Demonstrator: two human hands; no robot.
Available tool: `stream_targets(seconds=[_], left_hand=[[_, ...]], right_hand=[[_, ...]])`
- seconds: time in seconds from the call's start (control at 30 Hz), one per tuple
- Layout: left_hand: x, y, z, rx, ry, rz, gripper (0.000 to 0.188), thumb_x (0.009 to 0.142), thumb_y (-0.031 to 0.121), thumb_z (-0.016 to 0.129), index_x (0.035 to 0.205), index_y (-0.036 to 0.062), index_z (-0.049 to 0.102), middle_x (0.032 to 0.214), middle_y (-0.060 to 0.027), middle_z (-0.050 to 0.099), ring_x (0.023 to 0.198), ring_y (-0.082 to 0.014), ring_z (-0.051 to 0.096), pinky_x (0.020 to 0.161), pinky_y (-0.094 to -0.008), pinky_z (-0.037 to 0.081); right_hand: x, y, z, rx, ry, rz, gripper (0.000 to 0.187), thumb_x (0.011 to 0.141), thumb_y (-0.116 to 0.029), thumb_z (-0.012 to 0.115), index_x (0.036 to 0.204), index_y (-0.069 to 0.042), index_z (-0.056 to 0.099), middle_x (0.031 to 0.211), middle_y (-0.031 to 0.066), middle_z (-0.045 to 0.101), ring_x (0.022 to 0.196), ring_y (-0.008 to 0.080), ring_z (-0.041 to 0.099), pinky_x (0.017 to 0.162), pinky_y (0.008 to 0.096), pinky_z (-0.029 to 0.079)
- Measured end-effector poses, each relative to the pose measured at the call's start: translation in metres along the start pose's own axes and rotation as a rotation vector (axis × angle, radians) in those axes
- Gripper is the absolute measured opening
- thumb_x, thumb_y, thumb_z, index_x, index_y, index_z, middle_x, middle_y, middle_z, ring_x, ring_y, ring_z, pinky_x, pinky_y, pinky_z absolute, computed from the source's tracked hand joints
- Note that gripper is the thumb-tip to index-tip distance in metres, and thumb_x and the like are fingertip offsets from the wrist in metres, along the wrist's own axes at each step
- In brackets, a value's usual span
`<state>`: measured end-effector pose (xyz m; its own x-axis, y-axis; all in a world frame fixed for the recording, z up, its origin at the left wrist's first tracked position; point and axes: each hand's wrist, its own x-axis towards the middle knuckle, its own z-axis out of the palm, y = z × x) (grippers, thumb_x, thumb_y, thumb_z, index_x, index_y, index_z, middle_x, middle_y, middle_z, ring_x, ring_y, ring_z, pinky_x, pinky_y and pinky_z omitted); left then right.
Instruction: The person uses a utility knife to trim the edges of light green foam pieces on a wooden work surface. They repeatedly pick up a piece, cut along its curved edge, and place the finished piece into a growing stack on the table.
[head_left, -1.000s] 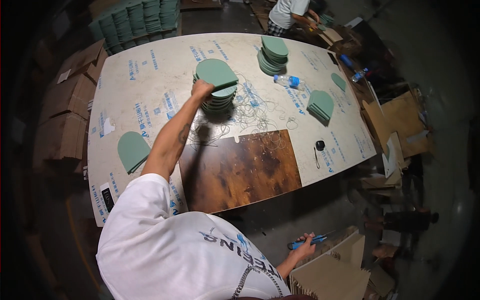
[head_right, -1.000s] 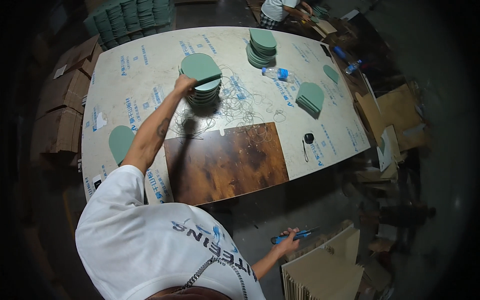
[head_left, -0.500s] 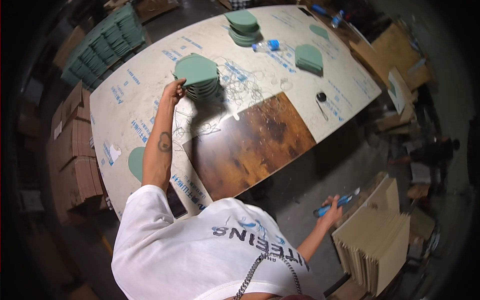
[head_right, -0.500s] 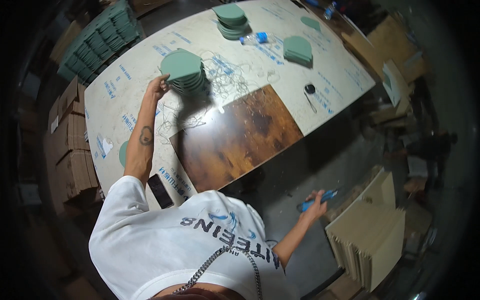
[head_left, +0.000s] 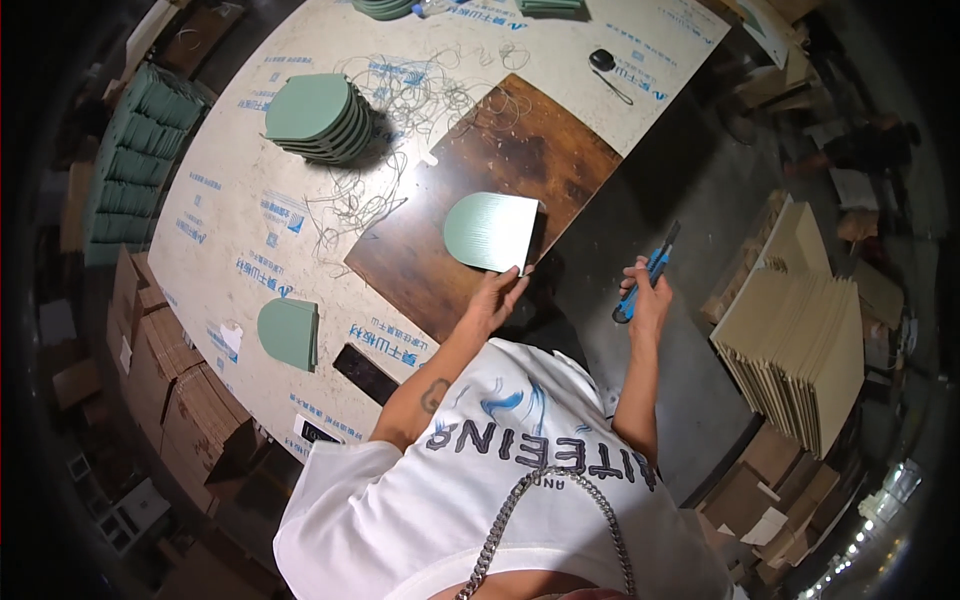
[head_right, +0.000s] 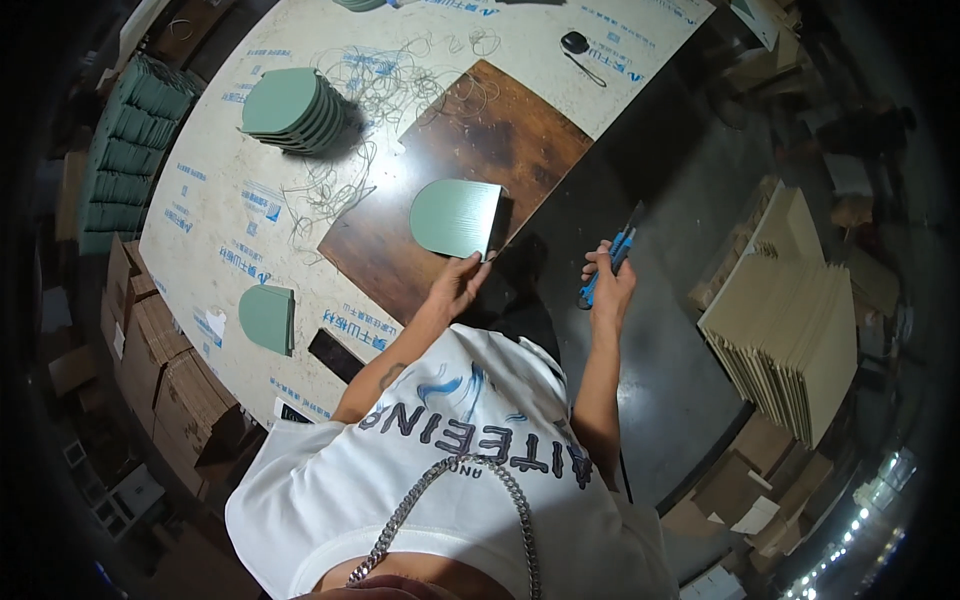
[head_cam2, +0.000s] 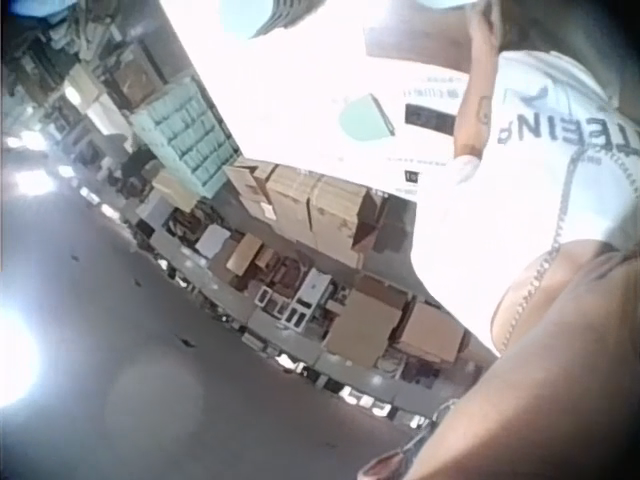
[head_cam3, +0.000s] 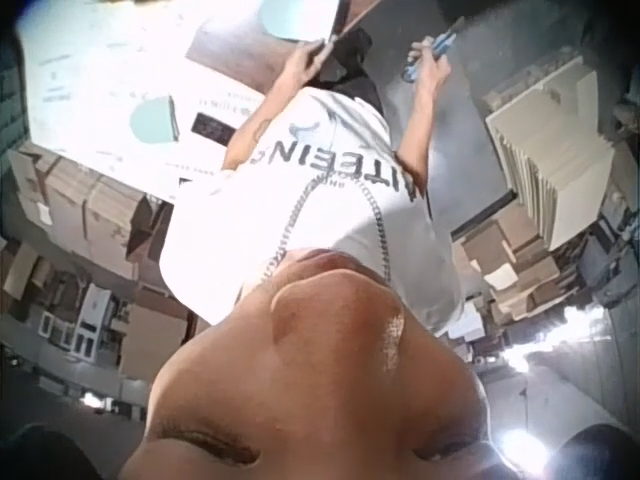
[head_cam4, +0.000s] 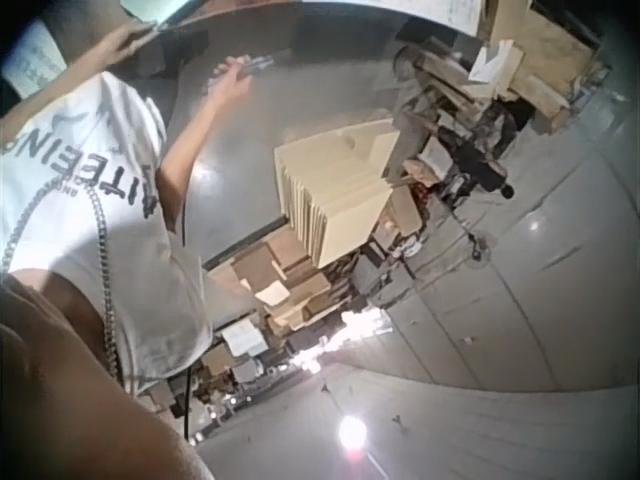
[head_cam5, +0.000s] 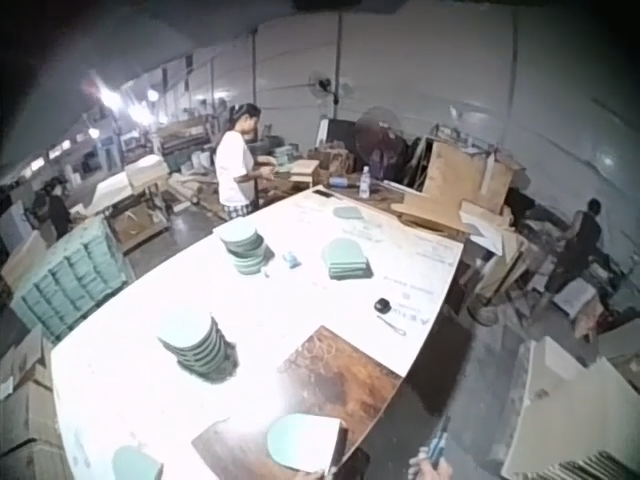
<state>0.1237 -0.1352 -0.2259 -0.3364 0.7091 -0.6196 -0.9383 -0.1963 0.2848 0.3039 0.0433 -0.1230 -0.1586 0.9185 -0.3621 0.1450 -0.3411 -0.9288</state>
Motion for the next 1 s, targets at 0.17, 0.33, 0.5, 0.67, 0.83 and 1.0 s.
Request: stream_targets(seconds=[0.17, 0.33, 0.5, 0.67, 0.83, 1.0], left_hand=[[-0.006, -0.006, 0.018, 0.725, -0.074, -0.610, 0.039, 0.096, 0.032, 0.071, 0.110, -0.0039, 0.062, 0.105, -0.0165, 0.068, 0.085, -0.0264, 0.071, 0.084, -0.0332, 0.061], [0.047, 0.046, 0.006, 1.594, -0.075, 0.739, 0.043, 0.093, 0.033, 0.068, 0.113, -0.0051, 0.062, 0.105, -0.0195, 0.068, 0.094, -0.0396, 0.065, 0.081, -0.0514, 0.050], [0.081, 0.072, -0.003, 2.164, 0.076, 1.176, 0.066, 0.091, 0.046, 0.066, 0.138, 0.0010, 0.050, 0.140, -0.0244, 0.047, 0.133, -0.0411, 0.041, 0.109, -0.0553, 0.028], [0.066, 0.048, -0.004, 2.170, 0.156, 1.182, 0.065, 0.096, 0.044, 0.059, 0.142, -0.0004, 0.046, 0.140, -0.0244, 0.044, 0.132, -0.0418, 0.038, 0.109, -0.0553, 0.027], [0.063, 0.045, -0.003, 2.193, 0.182, 1.153, 0.064, 0.099, 0.044, 0.054, 0.143, -0.0010, 0.044, 0.142, -0.0247, 0.042, 0.133, -0.0414, 0.036, 0.110, -0.0558, 0.024], [0.062, 0.047, 0.000, 2.200, 0.180, 1.114, 0.064, 0.100, 0.045, 0.051, 0.144, -0.0007, 0.043, 0.142, -0.0245, 0.042, 0.134, -0.0413, 0.035, 0.112, -0.0555, 0.022]], right_hand=[[-0.018, 0.015, 0.005, -0.091, -0.112, 0.102, 0.031, 0.098, -0.020, 0.065, 0.121, 0.001, 0.061, 0.086, 0.0085, 0.070, 0.067, 0.0127, 0.063, 0.059, 0.0267, 0.052], [-0.032, 0.046, 0.010, -0.232, -0.271, 0.299, 0.014, 0.099, -0.011, 0.058, 0.108, -0.003, 0.052, 0.083, 0.0093, 0.064, 0.065, 0.0171, 0.065, 0.056, 0.0319, 0.057], [-0.054, 0.050, 0.046, -0.459, -0.424, 0.360, 0.043, 0.093, -0.005, 0.051, 0.134, 0.003, 0.044, 0.086, 0.0117, 0.059, 0.060, 0.0190, 0.064, 0.051, 0.0348, 0.057], [-0.065, 0.043, 0.049, -0.599, -0.482, 0.365, 0.059, 0.096, -0.010, 0.050, 0.151, 0.001, 0.032, 0.094, 0.0153, 0.062, 0.056, 0.0195, 0.063, 0.049, 0.0362, 0.055], [-0.067, 0.042, 0.051, -0.746, -0.534, 0.314, 0.058, 0.099, -0.017, 0.048, 0.152, 0.001, 0.029, 0.097, 0.0213, 0.069, 0.054, 0.0249, 0.067, 0.057, 0.0396, 0.058], [-0.059, 0.036, 0.059, -0.835, -0.634, 0.326, 0.050, 0.099, -0.015, 0.046, 0.142, 0.008, 0.034, 0.078, 0.0210, 0.069, 0.053, 0.0280, 0.068, 0.056, 0.0399, 0.058]])
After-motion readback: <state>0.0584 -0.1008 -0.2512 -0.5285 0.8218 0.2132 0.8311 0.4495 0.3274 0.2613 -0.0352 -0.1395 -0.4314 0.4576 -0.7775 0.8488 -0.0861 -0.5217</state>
